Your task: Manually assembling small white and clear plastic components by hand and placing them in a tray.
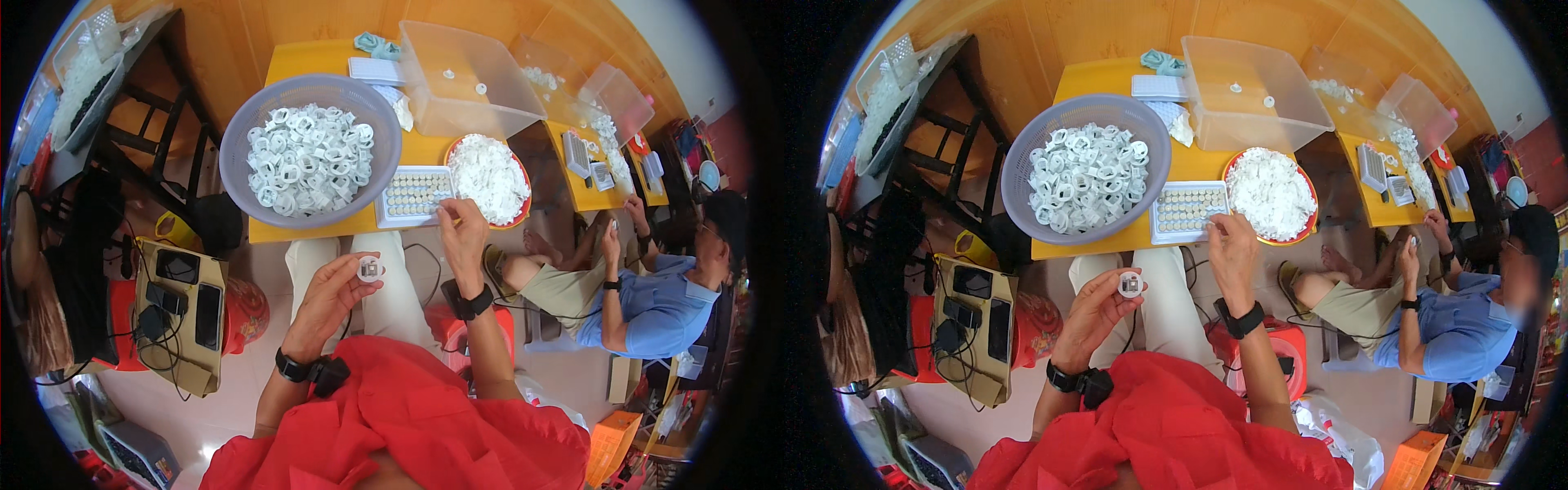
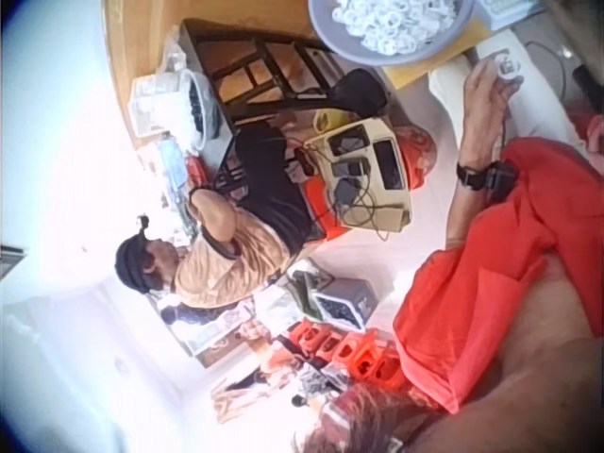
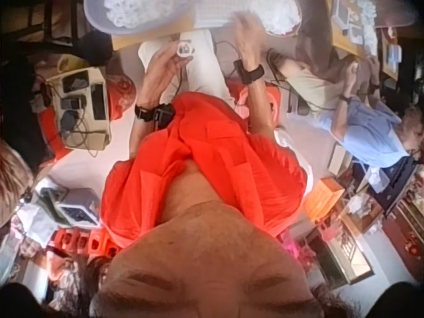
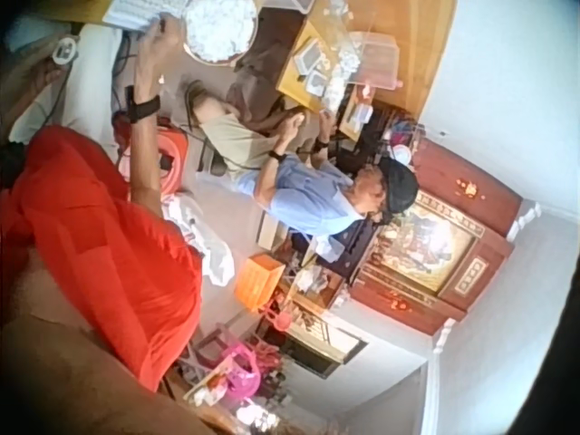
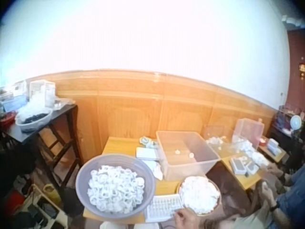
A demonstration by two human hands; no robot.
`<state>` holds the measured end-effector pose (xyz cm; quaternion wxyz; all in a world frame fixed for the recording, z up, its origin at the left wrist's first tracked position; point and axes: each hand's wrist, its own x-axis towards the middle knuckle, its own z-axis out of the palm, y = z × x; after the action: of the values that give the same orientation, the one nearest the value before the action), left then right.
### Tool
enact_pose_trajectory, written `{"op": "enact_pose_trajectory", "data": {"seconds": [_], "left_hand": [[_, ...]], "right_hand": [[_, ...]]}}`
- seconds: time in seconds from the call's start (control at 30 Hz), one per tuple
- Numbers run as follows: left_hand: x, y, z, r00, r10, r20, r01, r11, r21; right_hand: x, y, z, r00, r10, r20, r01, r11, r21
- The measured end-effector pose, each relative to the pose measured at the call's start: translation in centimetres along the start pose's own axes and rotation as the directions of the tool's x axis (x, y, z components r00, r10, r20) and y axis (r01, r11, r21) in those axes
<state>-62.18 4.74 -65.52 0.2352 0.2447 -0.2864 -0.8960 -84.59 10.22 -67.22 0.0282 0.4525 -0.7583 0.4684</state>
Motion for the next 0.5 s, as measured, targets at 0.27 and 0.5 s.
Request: {"op": "enact_pose_trajectory", "data": {"seconds": [0.27,0.5], "left_hand": [[-0.1,0.2,-0.4,1.000,0.019,-0.001,-0.019,1.000,0.016],[-0.1,0.1,0.2,0.999,0.040,-0.004,-0.039,0.999,0.036]], "right_hand": [[0.5,0.6,1.9,0.998,-0.022,0.056,0.023,1.000,-0.012],[1.0,0.2,1.9,0.994,-0.019,0.109,0.028,0.997,-0.075]]}}
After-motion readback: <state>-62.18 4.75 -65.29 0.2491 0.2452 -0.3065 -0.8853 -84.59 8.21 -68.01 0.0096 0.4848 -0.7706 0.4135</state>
